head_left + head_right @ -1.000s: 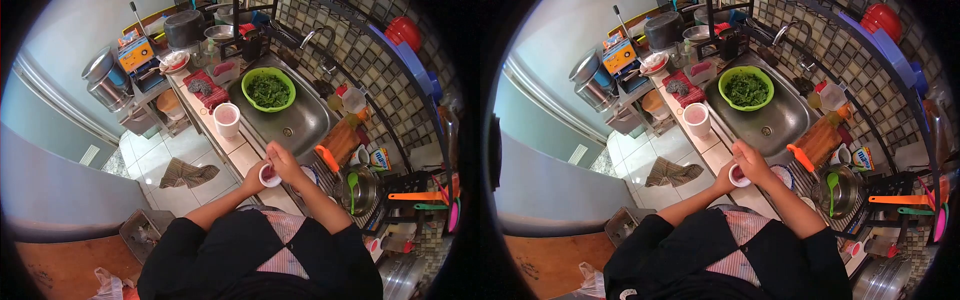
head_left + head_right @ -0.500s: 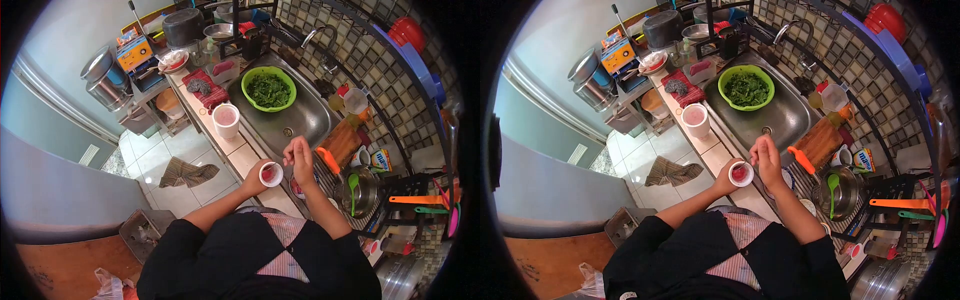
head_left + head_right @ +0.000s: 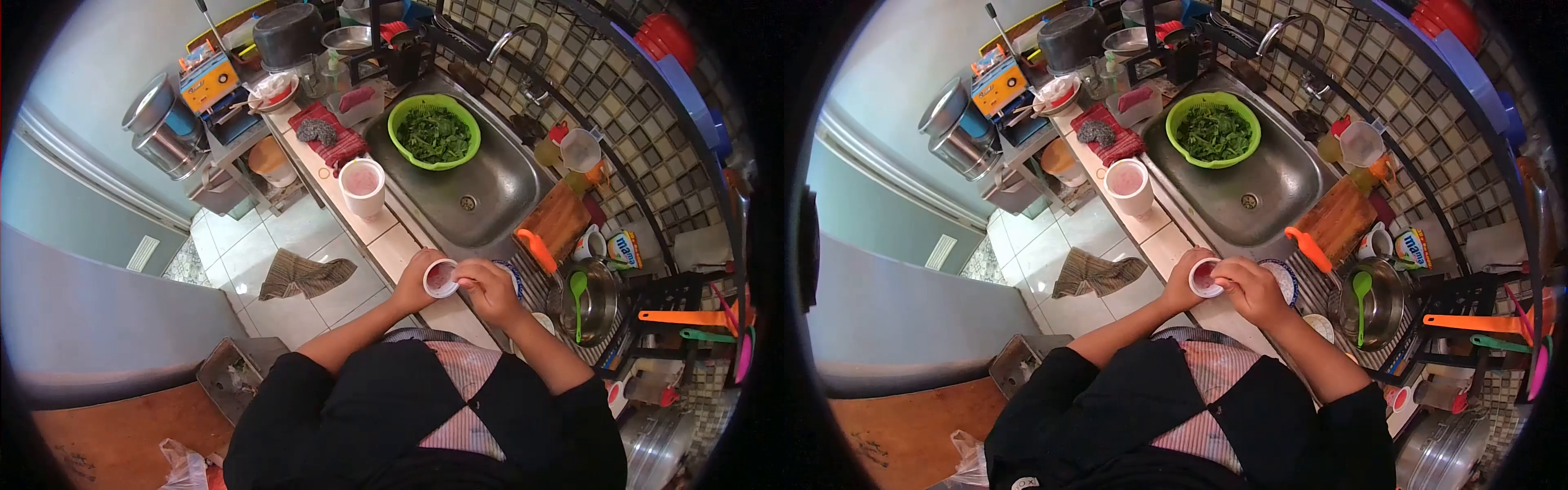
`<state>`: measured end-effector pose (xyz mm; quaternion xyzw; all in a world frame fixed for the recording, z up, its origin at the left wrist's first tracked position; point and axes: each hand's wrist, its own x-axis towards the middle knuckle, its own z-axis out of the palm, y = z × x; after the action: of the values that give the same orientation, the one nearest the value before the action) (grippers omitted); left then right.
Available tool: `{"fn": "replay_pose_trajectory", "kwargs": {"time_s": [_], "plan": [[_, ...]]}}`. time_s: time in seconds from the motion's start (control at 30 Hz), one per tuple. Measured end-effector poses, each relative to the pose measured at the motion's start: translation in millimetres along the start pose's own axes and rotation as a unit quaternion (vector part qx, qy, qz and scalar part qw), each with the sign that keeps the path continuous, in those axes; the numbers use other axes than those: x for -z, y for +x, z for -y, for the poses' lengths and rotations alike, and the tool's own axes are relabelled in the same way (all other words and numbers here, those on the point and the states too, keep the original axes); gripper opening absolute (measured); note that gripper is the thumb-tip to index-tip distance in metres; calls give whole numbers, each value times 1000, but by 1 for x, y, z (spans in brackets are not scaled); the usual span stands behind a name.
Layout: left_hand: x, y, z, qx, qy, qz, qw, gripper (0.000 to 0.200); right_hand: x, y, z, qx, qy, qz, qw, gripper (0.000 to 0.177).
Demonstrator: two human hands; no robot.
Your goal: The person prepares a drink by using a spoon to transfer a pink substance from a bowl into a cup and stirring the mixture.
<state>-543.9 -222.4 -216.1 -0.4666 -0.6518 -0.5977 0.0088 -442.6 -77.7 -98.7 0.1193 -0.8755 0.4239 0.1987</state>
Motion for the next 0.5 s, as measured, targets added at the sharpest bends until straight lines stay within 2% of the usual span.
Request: {"fn": "replay_pose_trajectory", "kwargs": {"time_s": [0.17, 0.27, 0.33, 0.37, 0.43, 0.47, 0.5], "plan": [[-3, -7, 5, 112, -43, -4, 993, 56, -3, -8, -1, -15, -15, 4, 1000, 13], [-2, -6, 7, 85, -12, 14, 996, 57, 3, -7, 8, -45, -20, 34, 998, 13], [-4, -8, 11, 111, -28, 13, 993, 58, 10, -3, 11, 10, -3, -38, 999, 19], [-5, -10, 13, 137, -44, 12, 990, 59, 13, -5, 8, 11, -4, -38, 999, 19], [-5, -6, -1, 161, -70, -18, 984, 59, 19, -11, 3, 2, 42, -162, 986, 29], [-4, -5, -6, 186, -95, -46, 977, 60, 21, -13, 4, 3, 41, -164, 986, 29], [-5, -6, -6, 184, -96, -45, 977, 60, 24, -14, 8, -73, 181, -272, 942, 32]]}}
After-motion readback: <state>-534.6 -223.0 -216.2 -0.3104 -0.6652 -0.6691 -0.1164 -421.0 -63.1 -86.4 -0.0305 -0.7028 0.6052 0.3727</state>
